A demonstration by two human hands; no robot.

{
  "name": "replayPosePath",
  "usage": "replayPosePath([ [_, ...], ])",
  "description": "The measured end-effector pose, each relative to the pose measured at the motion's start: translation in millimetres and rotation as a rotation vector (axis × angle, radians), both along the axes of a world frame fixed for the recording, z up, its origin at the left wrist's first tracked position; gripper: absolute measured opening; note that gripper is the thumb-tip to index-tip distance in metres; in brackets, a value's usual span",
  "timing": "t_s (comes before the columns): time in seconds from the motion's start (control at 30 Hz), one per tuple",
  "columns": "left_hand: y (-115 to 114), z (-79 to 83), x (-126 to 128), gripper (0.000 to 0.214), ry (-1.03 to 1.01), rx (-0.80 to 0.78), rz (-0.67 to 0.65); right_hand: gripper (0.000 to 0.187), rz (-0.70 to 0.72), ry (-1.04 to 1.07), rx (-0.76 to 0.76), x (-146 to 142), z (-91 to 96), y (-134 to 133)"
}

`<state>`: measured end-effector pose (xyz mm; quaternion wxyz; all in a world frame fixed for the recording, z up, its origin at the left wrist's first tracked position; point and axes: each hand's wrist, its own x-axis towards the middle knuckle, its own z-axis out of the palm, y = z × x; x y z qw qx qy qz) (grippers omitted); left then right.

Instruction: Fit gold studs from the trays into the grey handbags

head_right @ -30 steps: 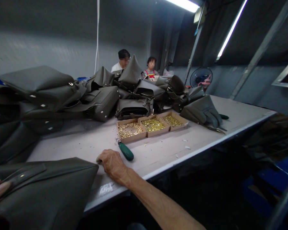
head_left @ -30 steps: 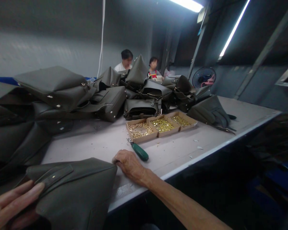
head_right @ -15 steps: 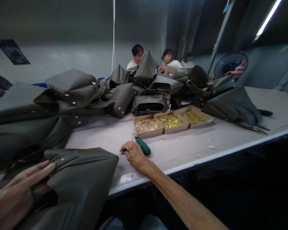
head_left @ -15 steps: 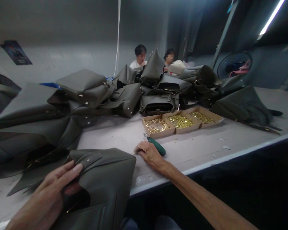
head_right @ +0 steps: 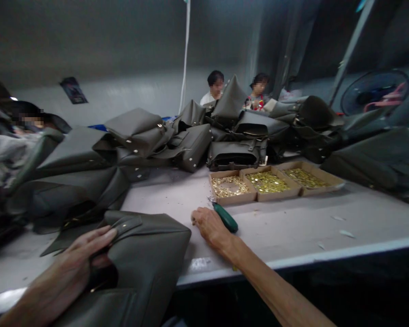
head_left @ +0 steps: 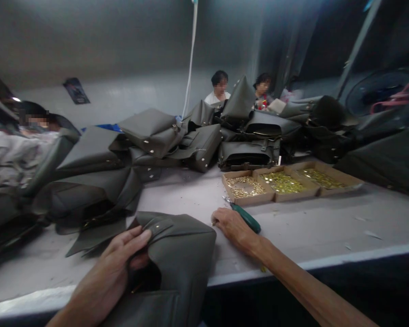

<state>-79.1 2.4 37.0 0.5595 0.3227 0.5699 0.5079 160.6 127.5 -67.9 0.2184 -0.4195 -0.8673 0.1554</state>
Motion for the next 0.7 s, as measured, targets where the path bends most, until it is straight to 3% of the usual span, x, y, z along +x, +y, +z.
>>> replayPosePath([
  [0.17,7,-6.1,-2,0.035,-0.125,0.076,-0.101,0.021,0.063,-0.056,0.032,-2,-3.4,15],
  [0.33,2,-7.1,-5,0.038,-0.139,0.062,-0.067,0.019,0.022,-0.043,0.025,5,13.4,13],
  [0.5,-9,-9.3,-11,0.048,-0.023,-0.04,0.068,0.016,-0.037,0.053,0.021,12,27.7,7],
  [0.7,-14,-29.5,-22,0.062,0.083,-0.164,0.346,0.016,0.02,0.133,0.009,8,32.0,2],
])
